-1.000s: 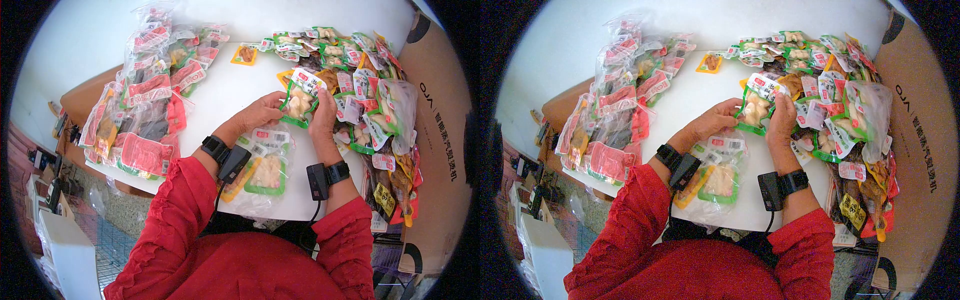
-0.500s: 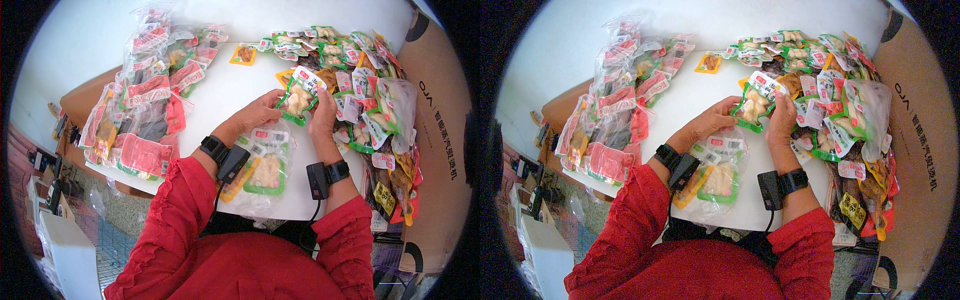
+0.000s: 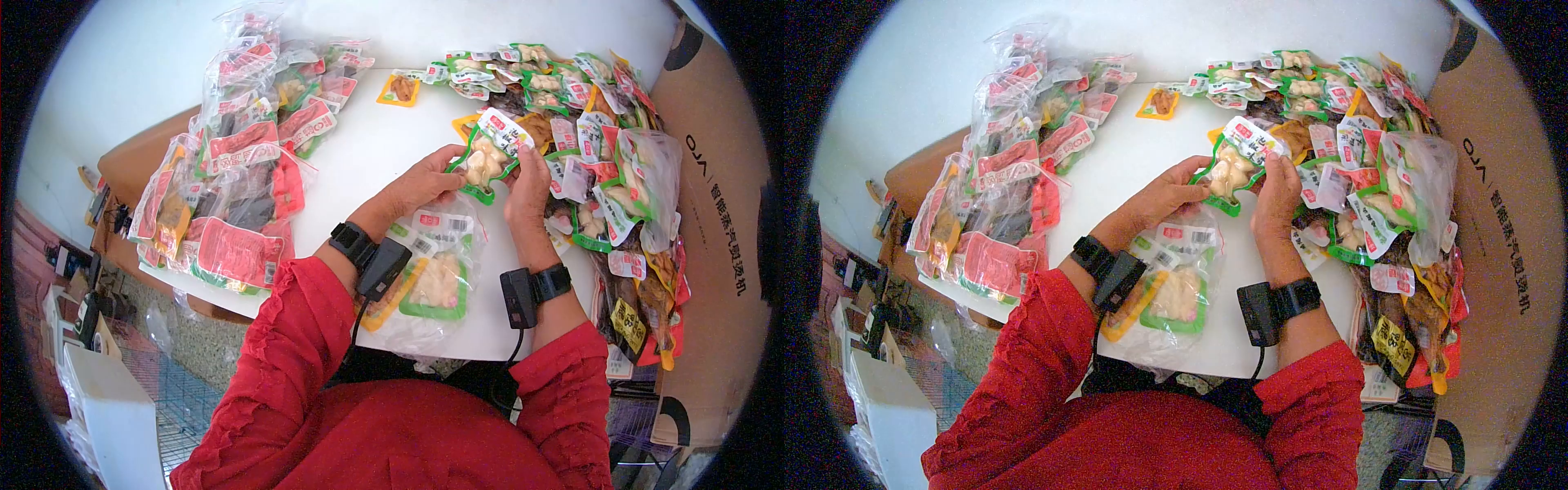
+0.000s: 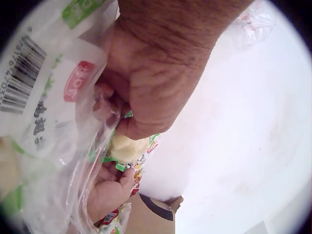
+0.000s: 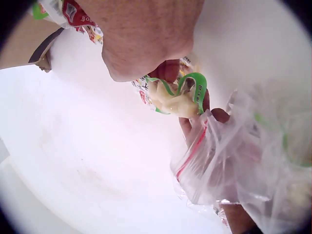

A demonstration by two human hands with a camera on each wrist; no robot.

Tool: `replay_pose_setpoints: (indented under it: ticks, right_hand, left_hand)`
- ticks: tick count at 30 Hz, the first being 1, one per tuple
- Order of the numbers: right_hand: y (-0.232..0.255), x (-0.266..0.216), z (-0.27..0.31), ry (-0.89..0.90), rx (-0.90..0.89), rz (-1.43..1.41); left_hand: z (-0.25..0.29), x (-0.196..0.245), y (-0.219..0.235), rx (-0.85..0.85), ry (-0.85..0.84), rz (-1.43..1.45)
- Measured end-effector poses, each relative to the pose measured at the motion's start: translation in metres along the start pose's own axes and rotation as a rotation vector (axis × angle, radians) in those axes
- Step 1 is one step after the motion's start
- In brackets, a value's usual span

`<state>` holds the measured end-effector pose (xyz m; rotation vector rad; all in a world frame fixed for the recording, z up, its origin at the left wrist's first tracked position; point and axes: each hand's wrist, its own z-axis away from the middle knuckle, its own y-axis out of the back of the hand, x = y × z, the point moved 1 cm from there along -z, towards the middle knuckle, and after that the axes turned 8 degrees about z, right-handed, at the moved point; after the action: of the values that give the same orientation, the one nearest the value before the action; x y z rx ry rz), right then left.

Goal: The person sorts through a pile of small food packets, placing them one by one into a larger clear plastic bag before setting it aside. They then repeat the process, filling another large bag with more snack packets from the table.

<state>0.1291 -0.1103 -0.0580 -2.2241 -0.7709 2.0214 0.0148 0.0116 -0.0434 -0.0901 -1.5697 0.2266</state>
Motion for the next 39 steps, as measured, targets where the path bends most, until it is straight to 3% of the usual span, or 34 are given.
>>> replay_pose_setpoints:
  ticks: [34, 39]
  right_hand:
    - [-0.004, -0.001, 0.002, 0.143, -0.097, 0.156]
    - [-0.004, -0.005, 0.007, 0.049, -0.084, 0.066]
  left_hand:
    - [-0.002, -0.002, -0.001, 0.080, -0.022, -0.040]
    - [-0.004, -0.004, 0.001, 0.084, -0.027, -0.042]
